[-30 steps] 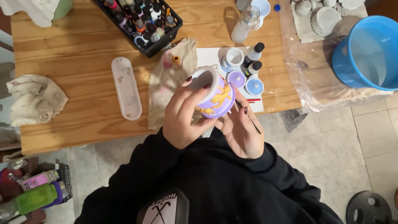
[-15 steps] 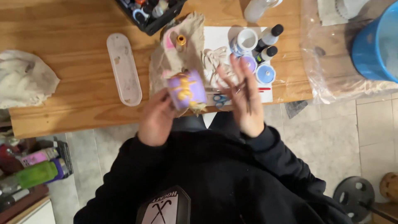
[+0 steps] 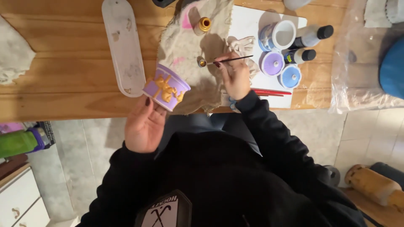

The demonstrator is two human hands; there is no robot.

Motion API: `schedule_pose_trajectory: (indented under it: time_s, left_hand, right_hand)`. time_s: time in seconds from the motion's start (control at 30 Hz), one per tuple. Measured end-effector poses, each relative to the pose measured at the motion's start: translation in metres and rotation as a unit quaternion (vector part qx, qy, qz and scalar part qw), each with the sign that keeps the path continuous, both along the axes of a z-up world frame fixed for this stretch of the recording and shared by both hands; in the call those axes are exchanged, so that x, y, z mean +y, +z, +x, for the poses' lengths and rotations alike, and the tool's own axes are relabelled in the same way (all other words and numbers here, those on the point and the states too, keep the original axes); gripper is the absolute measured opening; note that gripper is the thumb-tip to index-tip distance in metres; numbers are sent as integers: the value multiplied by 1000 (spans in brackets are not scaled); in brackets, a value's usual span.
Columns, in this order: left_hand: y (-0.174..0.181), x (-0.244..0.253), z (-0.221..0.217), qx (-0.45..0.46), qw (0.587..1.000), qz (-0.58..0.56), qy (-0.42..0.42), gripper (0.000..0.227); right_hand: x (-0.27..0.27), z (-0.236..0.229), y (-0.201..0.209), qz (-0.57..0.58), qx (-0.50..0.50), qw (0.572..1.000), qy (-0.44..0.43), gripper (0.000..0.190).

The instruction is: Carefully applying gold paint to the decorative details of a carousel-themed ceramic object using a fine paintbrush.

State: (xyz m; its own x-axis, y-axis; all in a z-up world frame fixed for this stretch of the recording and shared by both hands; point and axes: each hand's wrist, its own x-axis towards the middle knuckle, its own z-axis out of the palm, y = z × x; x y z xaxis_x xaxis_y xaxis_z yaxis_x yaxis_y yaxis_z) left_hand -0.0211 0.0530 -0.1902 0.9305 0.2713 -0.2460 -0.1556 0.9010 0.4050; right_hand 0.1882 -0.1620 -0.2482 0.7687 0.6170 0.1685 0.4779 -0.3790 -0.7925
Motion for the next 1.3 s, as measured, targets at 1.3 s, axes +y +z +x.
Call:
schedule_pose_trajectory:
  time_s: [1.3]
  left_hand:
    - [35,-24,14,53,967,246,-28,38]
  right_hand:
    - [-27,-9,62,235,138,950,-149,15]
